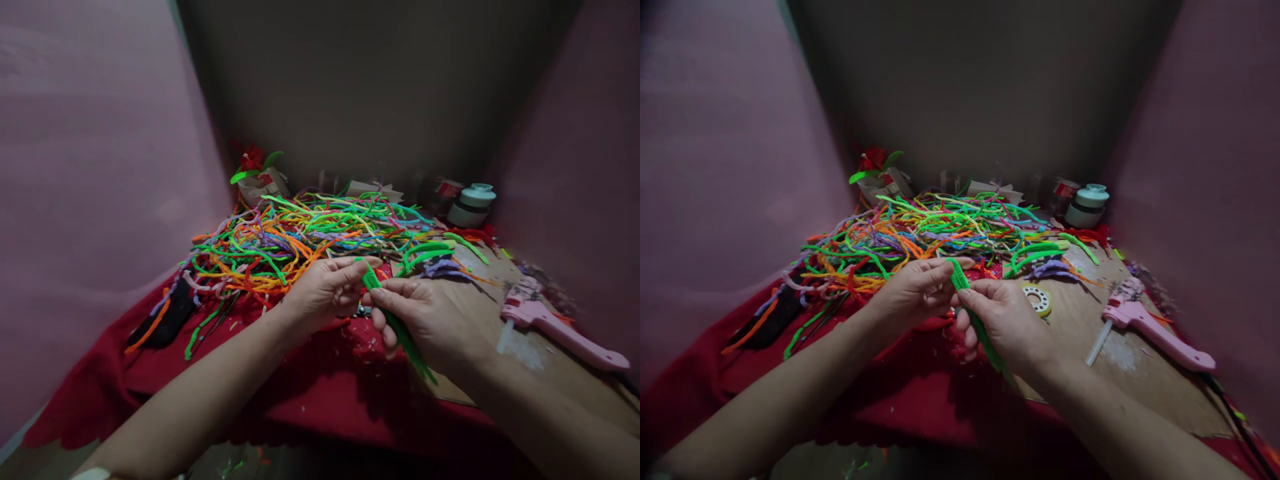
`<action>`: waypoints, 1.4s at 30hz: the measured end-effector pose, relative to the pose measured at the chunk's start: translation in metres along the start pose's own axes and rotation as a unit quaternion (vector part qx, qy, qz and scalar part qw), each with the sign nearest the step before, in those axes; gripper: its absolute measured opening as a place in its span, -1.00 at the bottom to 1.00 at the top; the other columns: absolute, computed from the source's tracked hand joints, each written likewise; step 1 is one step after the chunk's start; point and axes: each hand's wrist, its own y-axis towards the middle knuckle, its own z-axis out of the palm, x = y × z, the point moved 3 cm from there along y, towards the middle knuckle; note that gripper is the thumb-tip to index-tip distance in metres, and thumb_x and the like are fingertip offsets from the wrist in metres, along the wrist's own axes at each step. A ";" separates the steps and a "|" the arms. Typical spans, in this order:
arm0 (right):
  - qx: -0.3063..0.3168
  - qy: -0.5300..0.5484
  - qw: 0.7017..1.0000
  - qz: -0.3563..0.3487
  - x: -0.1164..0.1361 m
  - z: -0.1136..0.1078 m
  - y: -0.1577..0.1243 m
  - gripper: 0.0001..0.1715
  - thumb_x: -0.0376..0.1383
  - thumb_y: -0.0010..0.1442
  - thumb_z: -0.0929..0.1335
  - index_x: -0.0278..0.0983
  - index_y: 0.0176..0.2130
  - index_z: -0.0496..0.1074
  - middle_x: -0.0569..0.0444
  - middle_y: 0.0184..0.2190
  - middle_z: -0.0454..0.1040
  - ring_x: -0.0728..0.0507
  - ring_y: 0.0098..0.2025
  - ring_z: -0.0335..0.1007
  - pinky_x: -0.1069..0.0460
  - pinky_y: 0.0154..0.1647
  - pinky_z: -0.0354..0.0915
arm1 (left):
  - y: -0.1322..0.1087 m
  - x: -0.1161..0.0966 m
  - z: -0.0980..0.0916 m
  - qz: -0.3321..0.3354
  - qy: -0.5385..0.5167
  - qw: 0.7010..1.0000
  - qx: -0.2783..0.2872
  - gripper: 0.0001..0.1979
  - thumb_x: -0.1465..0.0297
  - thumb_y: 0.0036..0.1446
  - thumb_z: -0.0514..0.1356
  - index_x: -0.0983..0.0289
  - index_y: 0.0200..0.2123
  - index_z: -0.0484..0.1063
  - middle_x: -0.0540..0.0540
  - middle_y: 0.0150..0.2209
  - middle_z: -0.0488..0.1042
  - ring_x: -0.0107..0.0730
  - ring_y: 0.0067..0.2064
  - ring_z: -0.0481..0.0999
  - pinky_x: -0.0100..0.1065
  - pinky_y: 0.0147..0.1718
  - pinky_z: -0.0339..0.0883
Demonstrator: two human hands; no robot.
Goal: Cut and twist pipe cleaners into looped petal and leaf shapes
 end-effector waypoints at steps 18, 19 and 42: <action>0.017 0.042 0.999 0.023 -0.016 -0.005 0.006 -0.78 -0.21 0.03 0.33 -0.34 -0.51 0.36 0.19 -0.75 0.33 0.05 -0.78 0.20 0.13 -0.76 0.24 | 0.010 0.013 -0.007 0.004 0.086 0.996 -0.032 -0.66 0.23 -0.05 0.24 0.35 -0.65 0.27 -0.10 -0.75 0.17 -0.70 -0.73 0.05 -0.52 -0.72 -0.12; 0.018 0.039 0.999 0.022 -0.017 -0.005 0.007 -0.77 -0.22 0.04 0.33 -0.34 -0.52 0.36 0.19 -0.76 0.32 0.04 -0.78 0.21 0.12 -0.75 0.25 | 0.010 0.014 -0.006 0.000 0.095 0.995 -0.038 -0.65 0.25 -0.05 0.24 0.36 -0.68 0.27 -0.09 -0.76 0.19 -0.70 -0.74 0.06 -0.52 -0.72 -0.11; -0.041 0.070 0.996 0.034 -0.037 -0.022 0.016 -0.84 -0.27 -0.01 0.38 -0.34 -0.50 0.38 0.17 -0.70 0.33 0.07 -0.77 0.15 0.13 -0.80 0.21 | 0.010 0.012 -0.020 0.074 0.124 0.966 -0.216 -0.64 0.27 -0.09 0.26 0.36 -0.72 0.27 -0.10 -0.81 0.17 -0.69 -0.77 0.08 -0.54 -0.78 -0.10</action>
